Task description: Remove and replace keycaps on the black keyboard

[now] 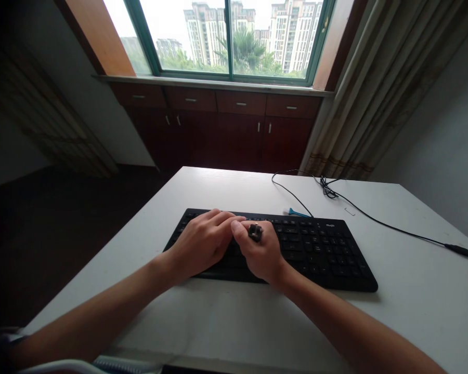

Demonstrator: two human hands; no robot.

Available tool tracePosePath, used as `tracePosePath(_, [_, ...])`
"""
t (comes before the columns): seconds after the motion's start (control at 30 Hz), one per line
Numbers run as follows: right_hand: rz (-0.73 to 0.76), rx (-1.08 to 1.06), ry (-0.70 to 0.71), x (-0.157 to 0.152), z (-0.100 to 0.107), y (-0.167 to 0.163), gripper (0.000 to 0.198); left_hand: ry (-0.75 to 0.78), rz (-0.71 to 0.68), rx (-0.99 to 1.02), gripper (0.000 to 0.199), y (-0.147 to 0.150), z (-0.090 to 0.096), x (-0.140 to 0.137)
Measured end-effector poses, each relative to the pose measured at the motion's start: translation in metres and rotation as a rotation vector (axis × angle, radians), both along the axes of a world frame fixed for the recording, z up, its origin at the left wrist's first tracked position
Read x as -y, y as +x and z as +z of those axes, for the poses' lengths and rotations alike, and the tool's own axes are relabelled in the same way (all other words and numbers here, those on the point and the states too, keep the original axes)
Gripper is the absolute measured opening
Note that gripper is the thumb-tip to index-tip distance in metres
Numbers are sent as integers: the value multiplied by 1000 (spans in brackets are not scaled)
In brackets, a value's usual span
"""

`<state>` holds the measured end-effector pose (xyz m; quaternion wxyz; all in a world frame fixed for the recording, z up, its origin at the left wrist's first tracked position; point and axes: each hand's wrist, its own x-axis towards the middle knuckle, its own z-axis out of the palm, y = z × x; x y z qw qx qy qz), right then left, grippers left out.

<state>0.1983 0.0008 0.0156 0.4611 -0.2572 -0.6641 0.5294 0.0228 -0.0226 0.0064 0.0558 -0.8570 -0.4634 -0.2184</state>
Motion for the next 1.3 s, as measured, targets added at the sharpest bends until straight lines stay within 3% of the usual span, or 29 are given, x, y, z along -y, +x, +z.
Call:
tracePosePath(0.1, [-4,7,12,1,3,1,55,-6,16,3,29,0,0,0])
tracePosePath(0.27, [-99,-18,84,-9,37,23,56,9,-11,41,34,2,-5,-1])
tracePosePath(0.4, [-258,455,415,-35,35,58,44,47,-75,103,29,3,-7,-1])
tracePosePath(0.47, [-175,693,575,-45,23,76,24,54,-108,122,27,4,-7,0])
tracePosePath(0.53, [-87,811,648,-50,10,90,16,47,-144,125,25,5,-7,1])
tracePosePath(0.7, [-3,836,685,-47,-5,101,31,21,-208,114,23,9,-6,5])
tracePosePath(0.9, [57,798,737,-44,-5,99,24,-2,-242,114,22,12,-5,9])
tracePosePath(1.13, [82,838,611,-24,2,95,20,-16,-239,126,22,12,-6,9])
tracePosePath(1.3, [118,925,613,-16,3,95,26,4,-249,111,19,14,-5,10])
